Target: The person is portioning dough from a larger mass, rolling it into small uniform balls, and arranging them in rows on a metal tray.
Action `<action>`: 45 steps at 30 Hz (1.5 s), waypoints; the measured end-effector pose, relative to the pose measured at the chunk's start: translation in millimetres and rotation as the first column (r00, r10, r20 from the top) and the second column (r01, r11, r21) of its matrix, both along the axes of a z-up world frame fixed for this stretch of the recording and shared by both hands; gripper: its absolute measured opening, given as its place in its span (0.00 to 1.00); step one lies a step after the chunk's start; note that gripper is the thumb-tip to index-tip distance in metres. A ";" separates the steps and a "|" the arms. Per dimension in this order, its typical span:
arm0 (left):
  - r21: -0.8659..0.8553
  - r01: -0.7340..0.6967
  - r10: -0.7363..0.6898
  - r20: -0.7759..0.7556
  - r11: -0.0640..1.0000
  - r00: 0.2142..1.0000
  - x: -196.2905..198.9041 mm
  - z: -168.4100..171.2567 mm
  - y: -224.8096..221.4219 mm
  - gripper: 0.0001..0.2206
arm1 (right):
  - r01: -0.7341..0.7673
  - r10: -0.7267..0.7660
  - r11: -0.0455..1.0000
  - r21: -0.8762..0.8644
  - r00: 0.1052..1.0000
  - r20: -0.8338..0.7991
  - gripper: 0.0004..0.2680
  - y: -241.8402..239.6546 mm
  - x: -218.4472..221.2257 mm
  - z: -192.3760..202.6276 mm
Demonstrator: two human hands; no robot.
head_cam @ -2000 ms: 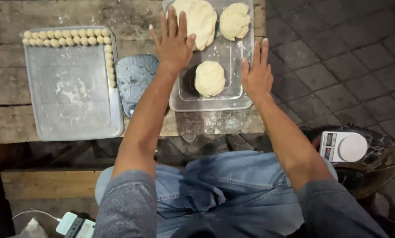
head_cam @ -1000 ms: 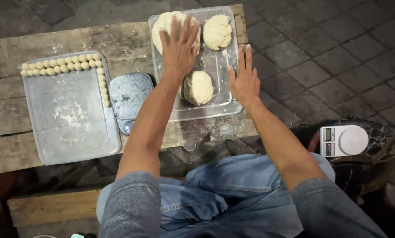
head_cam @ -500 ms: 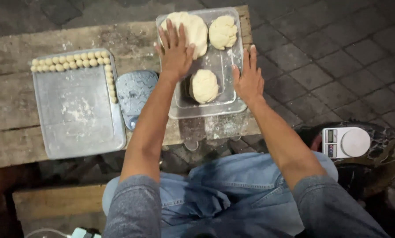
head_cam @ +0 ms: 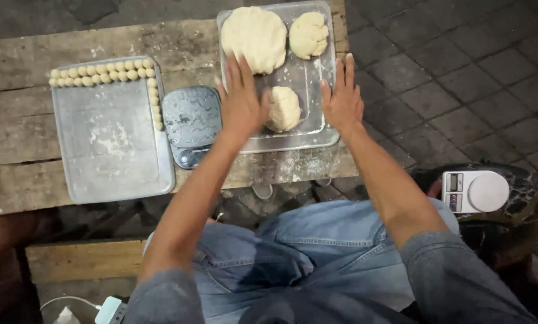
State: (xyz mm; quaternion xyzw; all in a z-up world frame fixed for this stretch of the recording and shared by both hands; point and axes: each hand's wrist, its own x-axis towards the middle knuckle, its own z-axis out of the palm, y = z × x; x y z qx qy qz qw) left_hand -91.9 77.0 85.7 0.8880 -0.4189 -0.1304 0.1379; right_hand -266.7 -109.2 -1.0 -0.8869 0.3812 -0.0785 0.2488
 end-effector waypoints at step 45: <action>-0.049 0.225 -0.208 0.227 0.973 0.951 -75.9 -81.2 47.6 0.36 | 0.116 -0.280 0.809 0.576 0.938 0.204 0.05 90.9 -7.3 58.1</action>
